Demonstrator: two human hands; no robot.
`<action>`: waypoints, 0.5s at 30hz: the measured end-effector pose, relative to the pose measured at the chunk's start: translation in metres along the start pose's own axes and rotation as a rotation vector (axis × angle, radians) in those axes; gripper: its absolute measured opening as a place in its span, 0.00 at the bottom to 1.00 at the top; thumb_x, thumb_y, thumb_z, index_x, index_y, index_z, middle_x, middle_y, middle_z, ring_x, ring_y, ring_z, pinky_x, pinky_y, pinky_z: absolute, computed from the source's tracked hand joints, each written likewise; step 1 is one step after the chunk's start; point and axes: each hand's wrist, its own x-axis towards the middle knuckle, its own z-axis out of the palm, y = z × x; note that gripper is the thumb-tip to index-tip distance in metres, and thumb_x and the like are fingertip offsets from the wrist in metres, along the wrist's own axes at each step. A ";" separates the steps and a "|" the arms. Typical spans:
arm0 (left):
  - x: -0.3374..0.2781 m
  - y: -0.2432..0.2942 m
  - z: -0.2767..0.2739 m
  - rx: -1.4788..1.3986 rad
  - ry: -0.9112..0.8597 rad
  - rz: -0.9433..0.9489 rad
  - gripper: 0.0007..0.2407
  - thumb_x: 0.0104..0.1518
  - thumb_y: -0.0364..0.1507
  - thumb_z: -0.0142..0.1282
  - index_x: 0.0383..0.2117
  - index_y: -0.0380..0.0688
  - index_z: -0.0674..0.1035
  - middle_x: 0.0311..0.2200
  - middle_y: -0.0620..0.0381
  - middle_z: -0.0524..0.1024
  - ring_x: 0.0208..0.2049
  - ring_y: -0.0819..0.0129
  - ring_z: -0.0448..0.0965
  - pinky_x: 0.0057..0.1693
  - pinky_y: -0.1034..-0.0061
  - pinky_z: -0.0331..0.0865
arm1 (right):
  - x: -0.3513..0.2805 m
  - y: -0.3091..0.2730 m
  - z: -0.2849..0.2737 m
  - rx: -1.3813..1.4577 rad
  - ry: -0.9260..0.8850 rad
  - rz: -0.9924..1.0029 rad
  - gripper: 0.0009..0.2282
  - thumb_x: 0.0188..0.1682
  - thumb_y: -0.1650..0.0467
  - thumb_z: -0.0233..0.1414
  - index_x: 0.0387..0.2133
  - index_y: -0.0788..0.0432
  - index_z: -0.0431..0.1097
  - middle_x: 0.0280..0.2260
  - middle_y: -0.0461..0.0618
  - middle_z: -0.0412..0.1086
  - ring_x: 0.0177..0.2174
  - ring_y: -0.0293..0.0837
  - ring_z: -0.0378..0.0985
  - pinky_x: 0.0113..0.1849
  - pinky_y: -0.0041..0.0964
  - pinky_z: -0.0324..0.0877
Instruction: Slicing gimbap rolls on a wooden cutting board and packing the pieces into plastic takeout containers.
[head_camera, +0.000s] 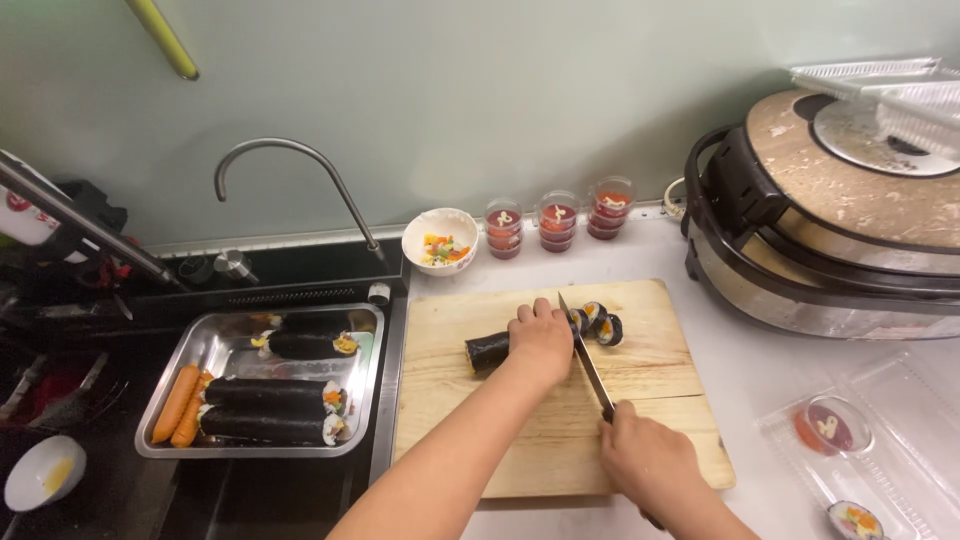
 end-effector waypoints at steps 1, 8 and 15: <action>-0.001 -0.001 -0.002 0.003 0.005 0.002 0.24 0.53 0.28 0.60 0.57 0.35 0.69 0.57 0.44 0.62 0.56 0.46 0.64 0.59 0.55 0.63 | -0.003 0.000 -0.006 0.001 0.006 0.000 0.16 0.55 0.58 0.41 0.39 0.57 0.63 0.28 0.56 0.78 0.32 0.56 0.83 0.37 0.52 0.77; -0.041 -0.015 -0.068 -0.248 -0.053 0.084 0.29 0.47 0.32 0.69 0.55 0.34 0.69 0.51 0.43 0.73 0.54 0.47 0.72 0.58 0.58 0.70 | -0.015 0.001 -0.030 0.133 -0.047 0.028 0.15 0.55 0.58 0.41 0.40 0.56 0.62 0.27 0.55 0.79 0.30 0.55 0.83 0.37 0.50 0.77; -0.035 -0.029 -0.018 -0.265 0.135 0.178 0.19 0.54 0.34 0.65 0.49 0.38 0.76 0.50 0.45 0.70 0.55 0.49 0.70 0.56 0.56 0.68 | -0.012 0.009 -0.013 0.072 -0.018 -0.015 0.15 0.55 0.58 0.41 0.39 0.57 0.62 0.26 0.53 0.79 0.30 0.55 0.83 0.34 0.50 0.77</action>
